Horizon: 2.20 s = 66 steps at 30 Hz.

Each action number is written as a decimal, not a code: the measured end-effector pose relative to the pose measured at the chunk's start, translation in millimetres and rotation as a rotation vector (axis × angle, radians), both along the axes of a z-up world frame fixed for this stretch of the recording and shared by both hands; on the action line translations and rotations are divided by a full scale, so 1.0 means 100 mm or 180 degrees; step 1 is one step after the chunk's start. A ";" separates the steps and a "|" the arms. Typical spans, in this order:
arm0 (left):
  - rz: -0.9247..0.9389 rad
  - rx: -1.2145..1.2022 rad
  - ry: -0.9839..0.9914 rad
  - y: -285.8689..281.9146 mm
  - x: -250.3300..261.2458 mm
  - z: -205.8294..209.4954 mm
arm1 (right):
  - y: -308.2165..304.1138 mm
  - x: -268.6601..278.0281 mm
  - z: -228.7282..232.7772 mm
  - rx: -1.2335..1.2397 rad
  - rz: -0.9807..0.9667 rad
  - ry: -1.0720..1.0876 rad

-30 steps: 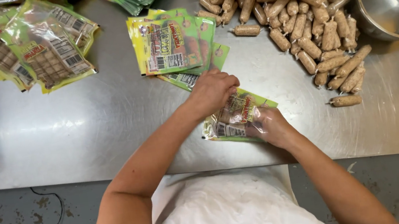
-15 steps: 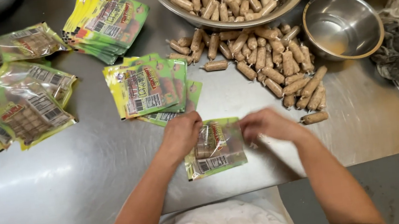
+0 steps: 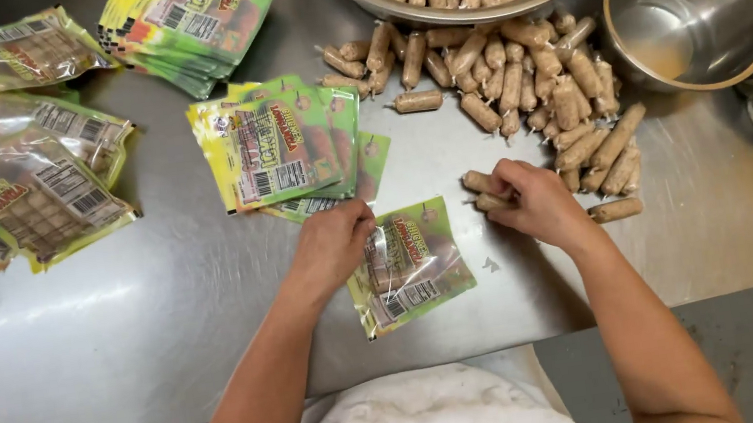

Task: Packaging small sausage-like food items into plastic bags on a production floor.

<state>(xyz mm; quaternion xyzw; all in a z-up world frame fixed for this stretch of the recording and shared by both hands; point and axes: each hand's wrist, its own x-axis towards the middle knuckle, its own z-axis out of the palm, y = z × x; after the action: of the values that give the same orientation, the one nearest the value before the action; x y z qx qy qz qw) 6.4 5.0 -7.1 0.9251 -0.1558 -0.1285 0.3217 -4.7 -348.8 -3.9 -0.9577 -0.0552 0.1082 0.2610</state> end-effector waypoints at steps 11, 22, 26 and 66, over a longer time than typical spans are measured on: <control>0.0173 -0.0117 0.0024 -0.01 0.00 -0.04 | 0.07 -0.28 0.07 0.2699 -0.0207 0.0901; -0.0093 -0.0244 0.0052 -0.08 -0.07 0.19 | 0.65 -0.42 0.06 0.1911 -0.0083 0.0111; -0.0092 -0.0002 -0.0008 -0.12 -0.05 0.15 | 0.73 -0.50 0.00 0.2798 -0.0713 0.0488; -0.0112 0.0209 0.0267 0.09 0.05 -0.11 | 1.10 -0.24 -0.14 0.3702 -0.0767 0.0920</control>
<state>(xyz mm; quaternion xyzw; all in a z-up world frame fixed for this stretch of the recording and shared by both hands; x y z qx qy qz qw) 11.5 13.9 -17.8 0.9261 -0.1540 -0.1778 0.2951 -28.8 -238.8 -18.0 -0.6333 0.0395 0.1589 0.7564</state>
